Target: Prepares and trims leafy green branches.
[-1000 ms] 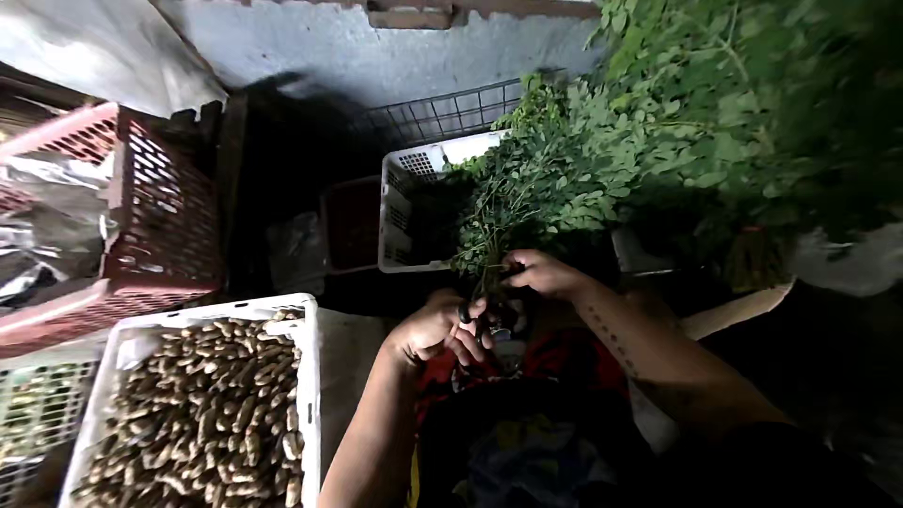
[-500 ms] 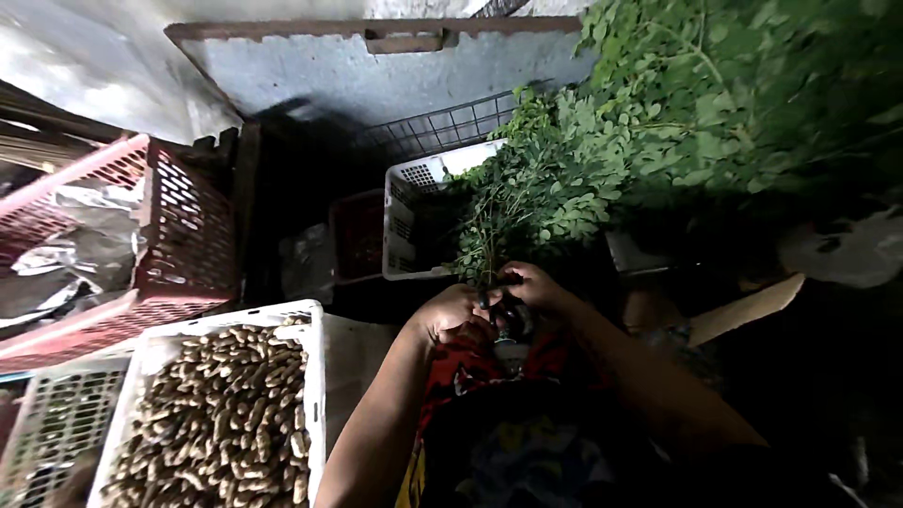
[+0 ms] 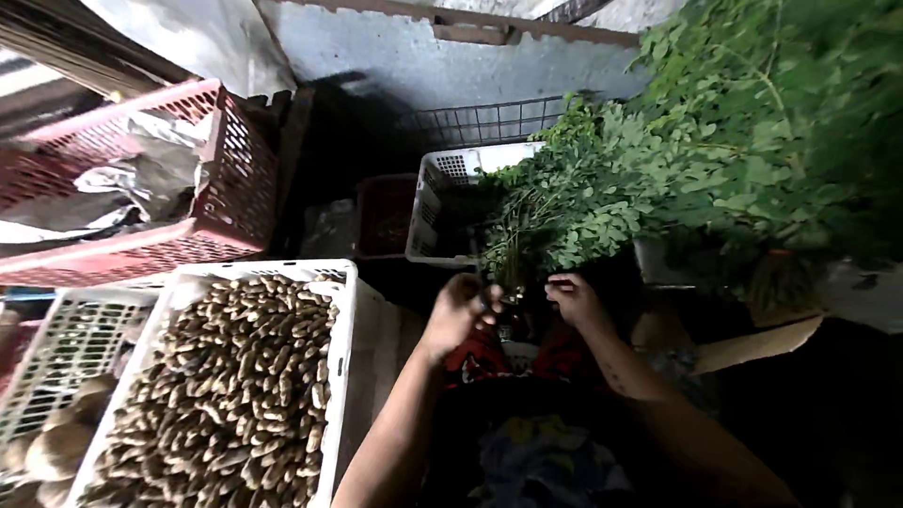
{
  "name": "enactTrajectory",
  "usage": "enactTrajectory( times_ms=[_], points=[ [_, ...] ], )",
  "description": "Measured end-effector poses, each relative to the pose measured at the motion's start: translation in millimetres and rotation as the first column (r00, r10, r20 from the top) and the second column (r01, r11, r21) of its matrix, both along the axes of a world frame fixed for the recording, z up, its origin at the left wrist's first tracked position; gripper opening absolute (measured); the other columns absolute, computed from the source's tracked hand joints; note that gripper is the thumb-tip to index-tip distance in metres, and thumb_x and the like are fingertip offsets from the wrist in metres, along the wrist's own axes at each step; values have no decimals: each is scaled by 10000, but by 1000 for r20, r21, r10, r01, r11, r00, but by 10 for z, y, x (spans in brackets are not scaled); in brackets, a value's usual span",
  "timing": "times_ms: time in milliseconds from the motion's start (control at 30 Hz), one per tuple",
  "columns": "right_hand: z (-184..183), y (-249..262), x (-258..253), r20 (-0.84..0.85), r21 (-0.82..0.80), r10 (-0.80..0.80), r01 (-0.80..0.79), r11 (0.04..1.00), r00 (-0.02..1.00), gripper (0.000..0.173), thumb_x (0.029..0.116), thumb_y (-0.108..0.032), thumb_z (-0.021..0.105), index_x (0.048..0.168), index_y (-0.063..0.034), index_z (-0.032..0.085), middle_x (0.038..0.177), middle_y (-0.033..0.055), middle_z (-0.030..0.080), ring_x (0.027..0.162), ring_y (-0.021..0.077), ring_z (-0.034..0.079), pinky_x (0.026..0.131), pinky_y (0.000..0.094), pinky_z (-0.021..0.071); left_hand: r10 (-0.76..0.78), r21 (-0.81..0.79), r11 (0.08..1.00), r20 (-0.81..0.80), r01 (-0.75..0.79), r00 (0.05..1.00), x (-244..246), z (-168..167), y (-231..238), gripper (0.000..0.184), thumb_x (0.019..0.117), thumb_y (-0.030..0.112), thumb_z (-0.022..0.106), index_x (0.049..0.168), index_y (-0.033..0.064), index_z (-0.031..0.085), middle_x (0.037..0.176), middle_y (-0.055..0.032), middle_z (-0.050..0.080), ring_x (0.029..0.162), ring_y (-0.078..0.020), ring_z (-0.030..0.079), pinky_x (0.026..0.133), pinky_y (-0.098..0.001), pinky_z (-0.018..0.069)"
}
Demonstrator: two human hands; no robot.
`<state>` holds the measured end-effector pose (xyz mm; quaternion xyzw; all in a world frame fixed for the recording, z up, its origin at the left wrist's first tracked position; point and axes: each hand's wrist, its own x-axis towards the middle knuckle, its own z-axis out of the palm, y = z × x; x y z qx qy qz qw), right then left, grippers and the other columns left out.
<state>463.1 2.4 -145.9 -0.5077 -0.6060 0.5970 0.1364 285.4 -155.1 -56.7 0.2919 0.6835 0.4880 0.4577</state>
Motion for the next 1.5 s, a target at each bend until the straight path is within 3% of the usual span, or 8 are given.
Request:
enactTrajectory(
  times_ms=[233, 367, 567, 800, 933, 1167, 1367, 1500],
  points=[
    [608, 90, -858, 548, 164, 301, -453, 876, 781, 882, 905, -697, 633, 1381, 39, 540, 1268, 262, 650, 1143, 422, 660, 964, 628, 521, 434, 24, 899, -183, -437, 882, -466, -656, -135, 380, 918, 285, 798, 1133, 6, 654, 845, -93, 690, 616, -145, 610, 566, -319, 542],
    [561, 272, -999, 584, -17, 373, -449, 893, 721, 525, 940, -415, 713, 1221, 23, 645, 1133, 247, 671, 946, 363, 696, 823, 557, 576, 380, 8, 920, -254, -391, 889, -435, -749, -123, 389, 898, 240, 806, 1146, -17, 652, 937, -91, 706, 757, -128, 672, 674, -297, 578],
    [595, 633, -317, 676, 89, 249, -412, 907, 693, 559, 944, -412, 716, 1236, 59, 644, 1227, 304, 645, 1177, 458, 617, 994, 675, 462, 315, -175, 922, -178, -345, 932, -472, -809, -58, 439, 974, 322, 723, 1258, 2, 622, 1062, -139, 691, 877, -196, 683, 789, -377, 587],
    [207, 394, -128, 182, -158, -43, 73, 985, 982, 759, 912, -540, 731, 1439, -34, 526, 1360, 186, 619, 1240, 294, 613, 1031, 518, 526, 120, -53, 993, 484, -108, 867, 226, -1061, 814, 515, 1072, 417, 521, 1443, 61, 514, 1304, -156, 647, 1155, -264, 651, 962, -469, 560],
    [258, 267, -220, 76, -296, -209, 223, 929, 975, 495, 1012, -469, 609, 1312, -75, 618, 1099, 109, 666, 943, 206, 636, 814, 424, 548, 196, 70, 964, 461, -256, 866, 738, -825, 1228, 333, 1101, 220, 457, 1340, -11, 482, 949, -122, 671, 761, -174, 667, 675, -346, 585],
    [1323, 25, -248, 74, -182, 3, 11, 983, 997, 359, 1113, -116, 410, 1423, 8, 540, 1394, 134, 611, 1214, 116, 599, 1035, 247, 457, 310, -35, 951, 82, -308, 947, 1033, -508, 1230, 470, 1030, 212, 591, 1408, 5, 405, 1224, -202, 637, 1092, -268, 667, 942, -460, 564],
    [284, 336, -53, -243, -164, 24, -66, 984, 970, 342, 1128, -169, 336, 1377, -10, 508, 1092, 53, 640, 917, 35, 619, 806, 202, 541, -100, -150, 984, -10, 97, 995, 653, -246, 1221, 550, 1047, 341, 558, 1487, 40, 423, 1306, -209, 644, 1173, -312, 660, 992, -521, 542],
    [325, 317, -137, -323, -353, -6, -115, 929, 946, 381, 1135, -266, 220, 1118, -114, 568, 805, -38, 635, 680, 9, 619, 601, 196, 555, -218, -130, 969, -61, 209, 974, 328, -182, 1143, 483, 1071, 336, 512, 1439, 24, 515, 1284, -231, 649, 1177, -329, 650, 999, -532, 525]
  ],
)
